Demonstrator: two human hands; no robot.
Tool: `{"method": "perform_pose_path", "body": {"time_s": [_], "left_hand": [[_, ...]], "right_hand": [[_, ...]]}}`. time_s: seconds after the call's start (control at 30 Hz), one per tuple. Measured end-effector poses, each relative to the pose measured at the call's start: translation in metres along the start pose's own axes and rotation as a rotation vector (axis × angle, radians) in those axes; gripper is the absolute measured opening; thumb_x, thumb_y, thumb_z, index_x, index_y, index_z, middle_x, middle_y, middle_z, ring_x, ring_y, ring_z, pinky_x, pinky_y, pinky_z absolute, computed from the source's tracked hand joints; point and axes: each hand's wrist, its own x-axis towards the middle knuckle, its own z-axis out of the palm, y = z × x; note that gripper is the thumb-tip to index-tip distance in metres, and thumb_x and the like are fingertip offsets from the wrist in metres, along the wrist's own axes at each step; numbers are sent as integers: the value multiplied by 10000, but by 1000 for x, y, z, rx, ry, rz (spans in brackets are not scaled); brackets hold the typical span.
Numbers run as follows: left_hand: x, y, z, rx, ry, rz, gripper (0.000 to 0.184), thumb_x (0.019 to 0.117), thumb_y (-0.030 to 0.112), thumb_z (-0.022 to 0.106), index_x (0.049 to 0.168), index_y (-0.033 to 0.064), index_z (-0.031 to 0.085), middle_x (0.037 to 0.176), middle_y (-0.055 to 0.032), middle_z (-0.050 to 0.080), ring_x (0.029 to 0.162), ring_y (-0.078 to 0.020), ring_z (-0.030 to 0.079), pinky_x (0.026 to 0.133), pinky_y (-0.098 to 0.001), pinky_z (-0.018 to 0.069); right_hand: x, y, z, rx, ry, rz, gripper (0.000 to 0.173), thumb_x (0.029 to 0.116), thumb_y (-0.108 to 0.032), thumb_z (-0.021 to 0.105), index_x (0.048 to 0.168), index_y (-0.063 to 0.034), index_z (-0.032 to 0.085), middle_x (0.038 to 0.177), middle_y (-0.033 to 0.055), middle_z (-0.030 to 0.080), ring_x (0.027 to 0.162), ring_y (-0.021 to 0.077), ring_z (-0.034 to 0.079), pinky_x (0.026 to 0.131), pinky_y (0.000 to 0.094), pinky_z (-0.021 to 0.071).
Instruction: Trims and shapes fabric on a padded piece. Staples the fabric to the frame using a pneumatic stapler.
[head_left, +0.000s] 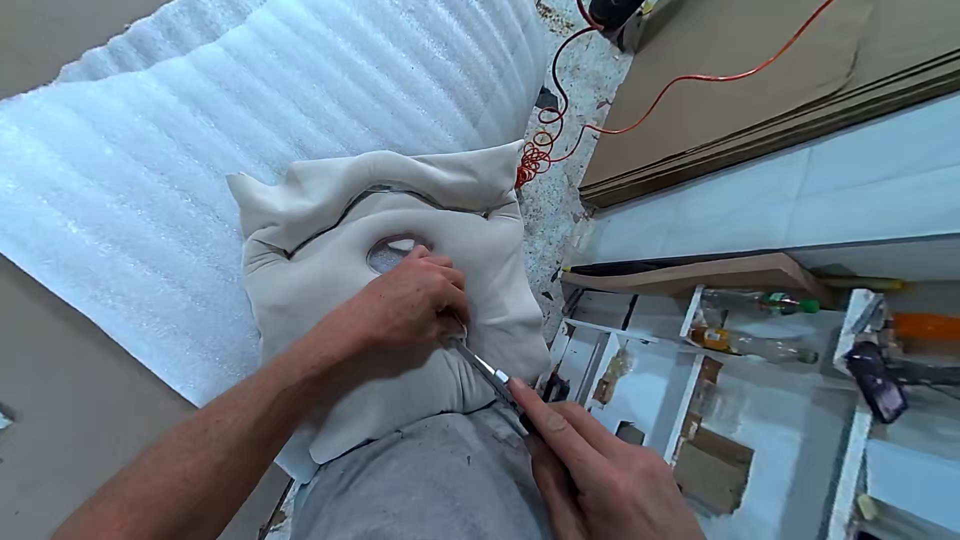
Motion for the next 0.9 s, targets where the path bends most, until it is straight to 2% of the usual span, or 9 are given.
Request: {"method": "perform_pose_path", "body": {"time_s": [0.1,0.27,0.6,0.9], "left_hand": [[-2,-3,1,-46,28,-16,92,908,254,716,920,235,805,888,73,726,891,-104,646,859,-387,462],[-3,-3,1,-51,40,-51,62,905,251,748,905,226,804,868,65,728,885,-112,651,867,-389,459],[-2,-4,1,-47,19,-53,75,917,250,731,909,215,796,851,47,714,878,-131,644,846,-401,449],[-3,-4,2,-67,31,-57,78,922,223,717,912,195,790,847,28,711,887,-152,649,867,-422,455]], "right_hand": [[8,0,10,-98,62,-41,426,974,-163,520,1370,-98,663,876,75,680,558,171,604,409,327,445],[19,-4,16,-168,77,-71,430,956,-155,511,1347,-95,681,838,66,665,533,167,588,395,325,436],[26,-8,20,-236,50,-96,438,944,-167,496,1329,-105,695,812,54,660,508,160,577,382,320,430],[45,-17,21,-371,-38,-136,478,871,-160,521,1307,-118,713,731,58,613,438,181,535,361,335,413]]}}
